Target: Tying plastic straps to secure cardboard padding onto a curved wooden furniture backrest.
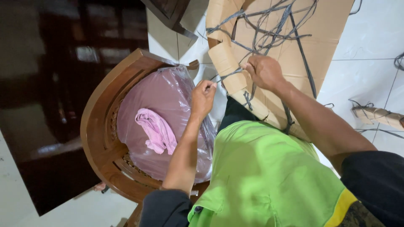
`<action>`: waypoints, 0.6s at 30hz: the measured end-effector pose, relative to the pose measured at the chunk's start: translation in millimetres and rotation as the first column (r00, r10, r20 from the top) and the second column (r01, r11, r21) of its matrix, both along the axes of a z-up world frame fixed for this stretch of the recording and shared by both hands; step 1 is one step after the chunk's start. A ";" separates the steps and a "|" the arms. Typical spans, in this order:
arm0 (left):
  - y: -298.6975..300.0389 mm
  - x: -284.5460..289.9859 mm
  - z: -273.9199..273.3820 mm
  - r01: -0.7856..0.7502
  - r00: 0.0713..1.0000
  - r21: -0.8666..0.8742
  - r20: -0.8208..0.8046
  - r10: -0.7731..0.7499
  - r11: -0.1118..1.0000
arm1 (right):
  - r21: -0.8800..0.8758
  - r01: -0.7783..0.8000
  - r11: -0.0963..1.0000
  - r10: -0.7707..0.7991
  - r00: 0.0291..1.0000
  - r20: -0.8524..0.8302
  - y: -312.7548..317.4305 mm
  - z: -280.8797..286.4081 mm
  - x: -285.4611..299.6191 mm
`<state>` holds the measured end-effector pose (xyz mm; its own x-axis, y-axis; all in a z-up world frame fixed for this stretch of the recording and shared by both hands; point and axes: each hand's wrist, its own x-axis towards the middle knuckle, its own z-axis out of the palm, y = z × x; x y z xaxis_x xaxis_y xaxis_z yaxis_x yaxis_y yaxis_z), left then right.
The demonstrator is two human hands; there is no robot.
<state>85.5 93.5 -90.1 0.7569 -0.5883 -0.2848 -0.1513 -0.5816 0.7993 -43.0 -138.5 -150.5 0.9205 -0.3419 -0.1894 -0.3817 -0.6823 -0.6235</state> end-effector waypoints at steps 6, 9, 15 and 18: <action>-1.3 -6.0 2.8 -0.068 0.995 0.078 -0.070 0.074 0.995 | 0.281 0.061 0.958 -0.117 0.975 0.187 52.9 69.9 21.3; 4.3 -9.0 -17.3 -0.066 0.997 0.120 -0.042 0.071 0.991 | 0.318 0.014 0.948 -0.083 0.975 0.205 105.0 74.7 43.7; 6.3 -4.5 -30.8 -0.142 0.971 0.096 -0.178 0.158 0.985 | 0.557 0.112 0.823 -0.236 0.959 0.157 68.9 85.8 35.8; 6.4 1.1 -6.3 -0.110 0.981 0.131 -0.148 0.129 0.985 | 0.538 0.250 0.805 -0.308 0.951 0.019 9.0 40.4 9.3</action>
